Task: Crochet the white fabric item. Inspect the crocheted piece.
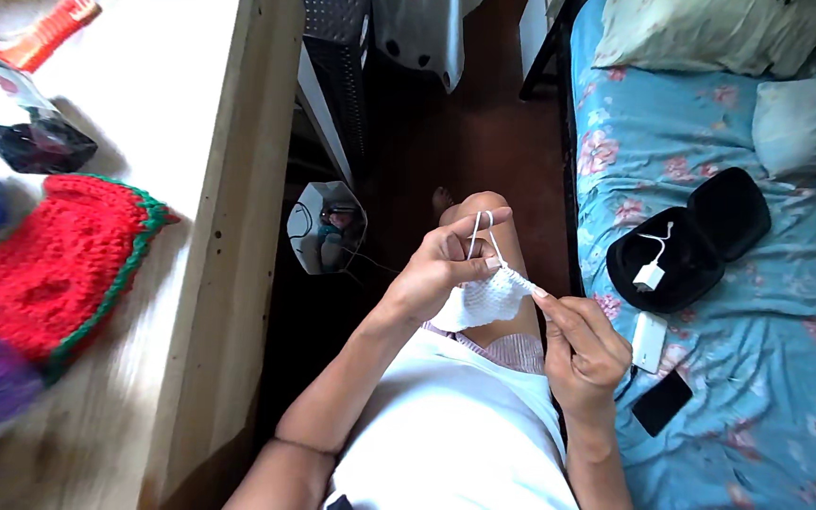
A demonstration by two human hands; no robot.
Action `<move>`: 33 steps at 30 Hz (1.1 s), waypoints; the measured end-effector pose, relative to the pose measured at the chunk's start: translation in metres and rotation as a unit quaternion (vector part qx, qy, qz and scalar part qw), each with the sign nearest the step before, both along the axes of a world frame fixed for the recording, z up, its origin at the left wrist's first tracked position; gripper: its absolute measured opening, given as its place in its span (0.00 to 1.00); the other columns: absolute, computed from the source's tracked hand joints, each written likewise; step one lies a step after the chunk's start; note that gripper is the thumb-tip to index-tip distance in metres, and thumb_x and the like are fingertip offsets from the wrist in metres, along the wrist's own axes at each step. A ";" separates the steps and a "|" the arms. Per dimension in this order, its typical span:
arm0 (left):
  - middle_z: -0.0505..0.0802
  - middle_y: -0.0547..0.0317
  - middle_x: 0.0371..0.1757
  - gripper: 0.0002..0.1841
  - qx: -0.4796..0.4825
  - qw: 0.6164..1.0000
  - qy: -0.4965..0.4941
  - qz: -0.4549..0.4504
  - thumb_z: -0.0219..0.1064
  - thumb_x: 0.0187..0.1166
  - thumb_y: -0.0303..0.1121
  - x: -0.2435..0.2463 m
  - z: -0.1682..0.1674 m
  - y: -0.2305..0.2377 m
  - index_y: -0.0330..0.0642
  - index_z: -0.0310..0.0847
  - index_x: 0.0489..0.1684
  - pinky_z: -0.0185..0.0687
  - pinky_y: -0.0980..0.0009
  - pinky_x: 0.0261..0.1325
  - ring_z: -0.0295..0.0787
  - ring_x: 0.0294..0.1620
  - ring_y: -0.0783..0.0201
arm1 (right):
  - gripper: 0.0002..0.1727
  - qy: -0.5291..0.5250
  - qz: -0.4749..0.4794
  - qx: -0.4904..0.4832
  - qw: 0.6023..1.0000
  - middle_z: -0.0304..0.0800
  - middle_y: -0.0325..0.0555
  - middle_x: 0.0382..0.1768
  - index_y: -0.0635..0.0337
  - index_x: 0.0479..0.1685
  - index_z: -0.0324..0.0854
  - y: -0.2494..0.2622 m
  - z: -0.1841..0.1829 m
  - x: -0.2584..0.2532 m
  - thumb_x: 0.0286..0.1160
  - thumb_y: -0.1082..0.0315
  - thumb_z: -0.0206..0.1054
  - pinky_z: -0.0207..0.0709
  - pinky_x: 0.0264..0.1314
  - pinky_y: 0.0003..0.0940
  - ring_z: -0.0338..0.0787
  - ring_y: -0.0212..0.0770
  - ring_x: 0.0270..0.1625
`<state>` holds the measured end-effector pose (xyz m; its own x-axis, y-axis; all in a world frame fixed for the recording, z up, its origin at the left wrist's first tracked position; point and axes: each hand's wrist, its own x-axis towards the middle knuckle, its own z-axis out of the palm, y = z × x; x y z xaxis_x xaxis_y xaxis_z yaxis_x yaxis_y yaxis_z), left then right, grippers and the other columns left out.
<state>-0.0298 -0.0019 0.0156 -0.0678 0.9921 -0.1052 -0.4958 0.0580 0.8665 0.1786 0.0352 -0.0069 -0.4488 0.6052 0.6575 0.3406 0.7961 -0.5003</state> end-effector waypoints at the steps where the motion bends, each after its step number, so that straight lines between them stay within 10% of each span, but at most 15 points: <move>1: 0.87 0.61 0.27 0.30 -0.002 1.000 -0.003 -0.004 0.58 0.73 0.16 0.000 0.000 0.000 0.38 0.71 0.80 0.78 0.82 0.28 0.80 0.22 0.75 | 0.13 0.000 0.001 0.003 1.000 0.89 0.51 0.32 0.65 0.45 0.95 0.000 0.000 0.000 0.78 0.78 0.62 0.77 0.44 0.17 0.86 0.32 0.38; 12: 0.89 0.57 0.28 0.27 0.016 0.994 0.099 0.043 0.62 0.74 0.14 0.000 0.005 -0.005 0.37 0.77 0.75 0.77 0.81 0.25 0.80 0.21 0.73 | 0.13 -0.060 -0.055 0.080 0.993 0.92 0.52 0.32 0.61 0.44 0.97 -0.002 0.005 0.002 0.77 0.76 0.63 0.74 0.33 0.25 0.85 0.39 0.31; 25: 0.88 0.60 0.27 0.29 0.008 1.000 0.020 0.011 0.60 0.74 0.16 0.002 0.002 -0.001 0.39 0.74 0.78 0.77 0.82 0.26 0.81 0.22 0.74 | 0.10 0.083 0.056 -0.102 0.990 0.87 0.45 0.35 0.67 0.46 0.93 0.006 -0.002 0.000 0.79 0.77 0.64 0.77 0.46 0.10 0.84 0.22 0.40; 33: 0.89 0.61 0.29 0.29 0.005 1.000 -0.016 -0.003 0.62 0.70 0.15 0.017 -0.001 -0.001 0.38 0.77 0.77 0.80 0.81 0.36 0.82 0.27 0.76 | 0.17 0.145 0.161 -0.293 0.931 0.94 0.38 0.53 0.59 0.64 0.89 0.008 0.001 -0.009 0.82 0.76 0.61 0.84 0.60 0.18 0.89 0.22 0.53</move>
<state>-0.0129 -0.0031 0.0144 -0.0580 0.9936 -0.0966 -0.5234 0.0522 0.8505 0.1697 0.0430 -0.0063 -0.5233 0.7634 0.3786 -0.0855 0.3950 -0.9147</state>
